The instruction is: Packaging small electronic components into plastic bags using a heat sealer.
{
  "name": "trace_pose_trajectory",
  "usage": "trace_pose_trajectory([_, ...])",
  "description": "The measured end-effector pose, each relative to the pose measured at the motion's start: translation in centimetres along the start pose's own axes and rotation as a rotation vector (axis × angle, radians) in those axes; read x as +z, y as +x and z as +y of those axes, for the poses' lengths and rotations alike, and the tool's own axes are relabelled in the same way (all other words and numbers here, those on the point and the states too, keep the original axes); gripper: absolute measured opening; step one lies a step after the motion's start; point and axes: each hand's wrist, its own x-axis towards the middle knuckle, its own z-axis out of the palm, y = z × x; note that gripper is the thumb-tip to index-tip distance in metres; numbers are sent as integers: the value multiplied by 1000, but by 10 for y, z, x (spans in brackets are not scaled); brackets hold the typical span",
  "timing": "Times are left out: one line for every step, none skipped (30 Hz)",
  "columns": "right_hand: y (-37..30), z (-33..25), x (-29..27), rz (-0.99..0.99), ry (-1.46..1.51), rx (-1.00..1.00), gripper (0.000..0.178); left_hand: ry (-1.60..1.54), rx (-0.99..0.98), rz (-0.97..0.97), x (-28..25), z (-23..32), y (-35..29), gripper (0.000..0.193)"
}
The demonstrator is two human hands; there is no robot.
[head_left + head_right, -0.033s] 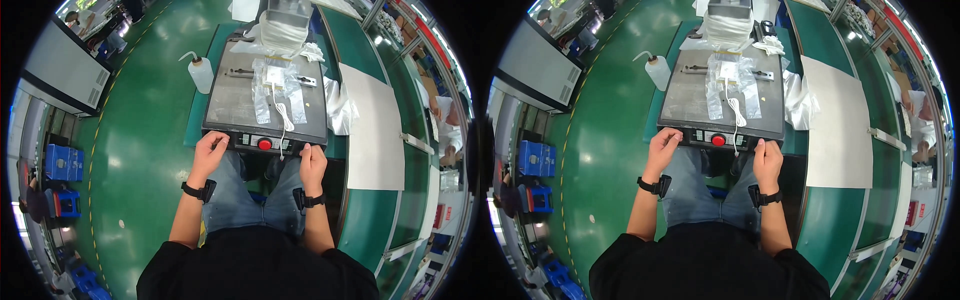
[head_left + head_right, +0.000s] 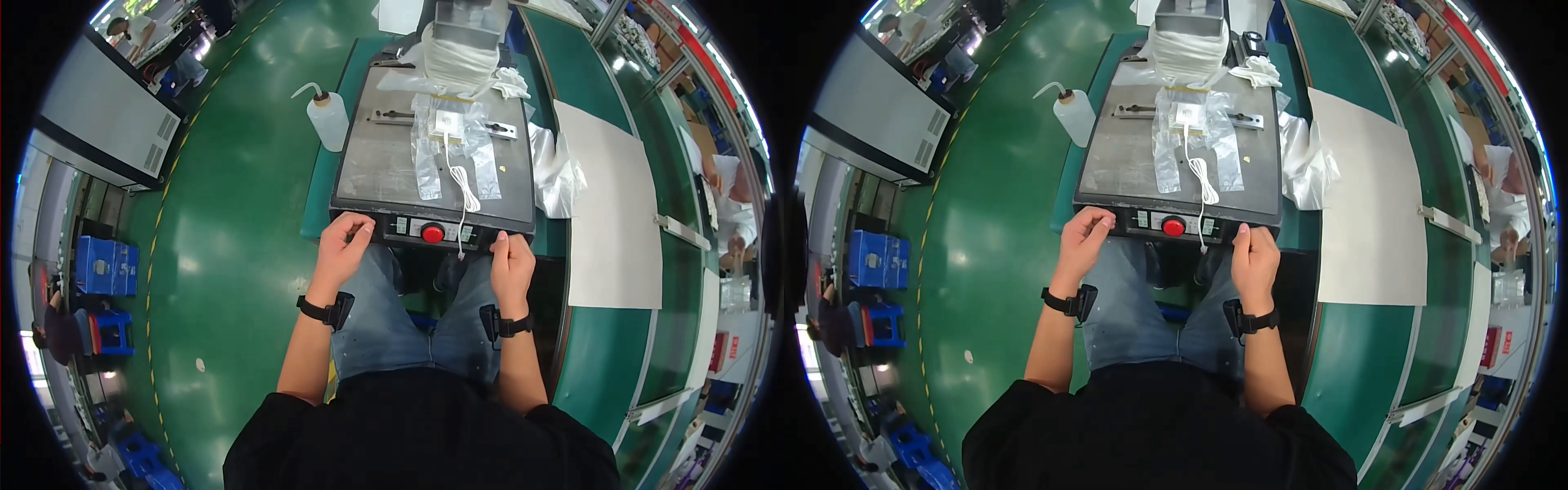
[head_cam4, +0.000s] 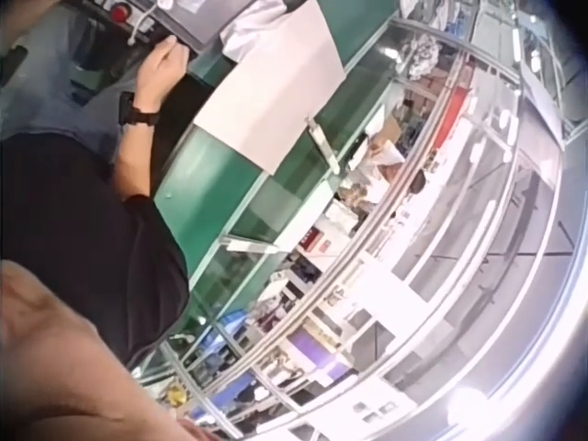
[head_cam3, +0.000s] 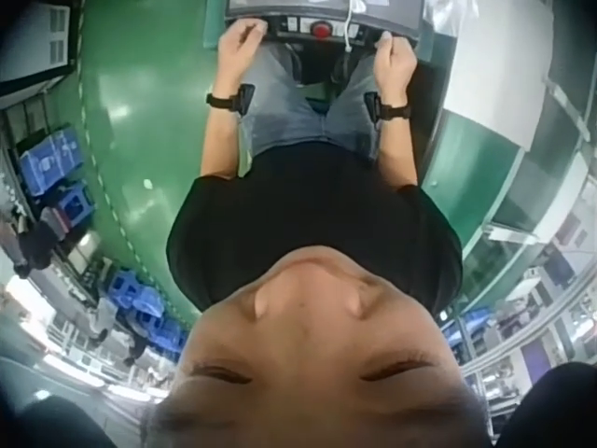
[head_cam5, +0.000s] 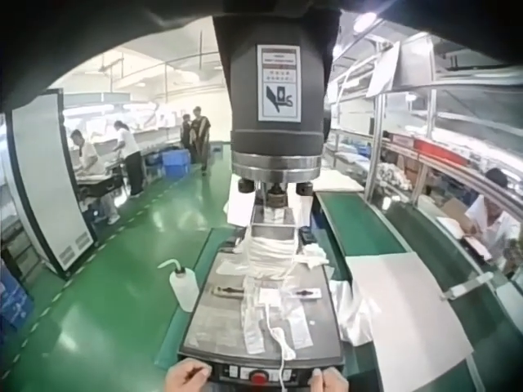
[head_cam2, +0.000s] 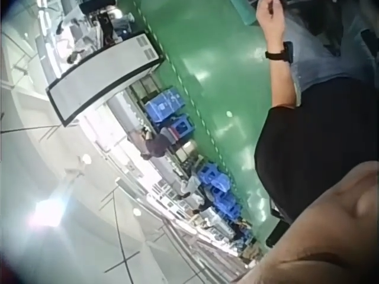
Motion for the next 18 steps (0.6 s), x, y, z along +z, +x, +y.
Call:
trace_pose_trajectory([0,-1,-2,-21,-47,-2,33,16,2,10,0,1,1,11])
trace_pose_trajectory([0,-1,-3,-20,-43,2,33,32,5,18,0,2,2,11])
trace_pose_trajectory([1,0,-4,-35,-27,14,33,46,10,26,0,4,3,11])
trace_pose_trajectory([3,2,-6,-48,-14,23,34,46,10,22,1,9,4,11])
trace_pose_trajectory([5,2,-8,-61,-2,31,35,116,56,12,2,17,5,11])
trace_pose_trajectory([6,1,-11,-58,-5,33,35,183,101,1,3,25,6,12])
trace_pose_trajectory([8,-2,-12,-74,12,35,34,250,147,-7,4,34,8,13])
trace_pose_trajectory([12,-5,-14,-89,29,34,34,246,151,-7,3,42,14,13])
trace_pose_trajectory([12,-7,-15,-106,47,33,33,370,270,56,2,51,21,17])
trace_pose_trajectory([13,-9,-15,-106,47,25,33,495,389,125,-1,58,27,20])
trace_pose_trajectory([16,-13,-14,-106,38,-8,30,621,509,201,-4,63,31,24])
trace_pose_trajectory([19,-19,-12,-109,31,-46,28,622,515,219,-7,63,31,24])
trace_pose_trajectory([24,-26,-9,-114,27,-89,26,680,497,187,-7,59,30,27])
trace_pose_trajectory([33,-34,-1,-125,48,-128,26,750,480,175,-10,55,33,31])
trace_pose_trajectory([38,-46,4,-121,32,-120,25,822,457,168,-15,52,36,34])
trace_pose_trajectory([40,-55,7,-114,7,-103,25,830,459,207,-16,51,36,34])
trace_pose_trajectory([41,-64,10,-104,-21,-81,26,846,437,176,-13,53,32,40])
trace_pose_trajectory([46,-69,16,-114,-10,-109,26,862,413,145,-12,54,27,45])
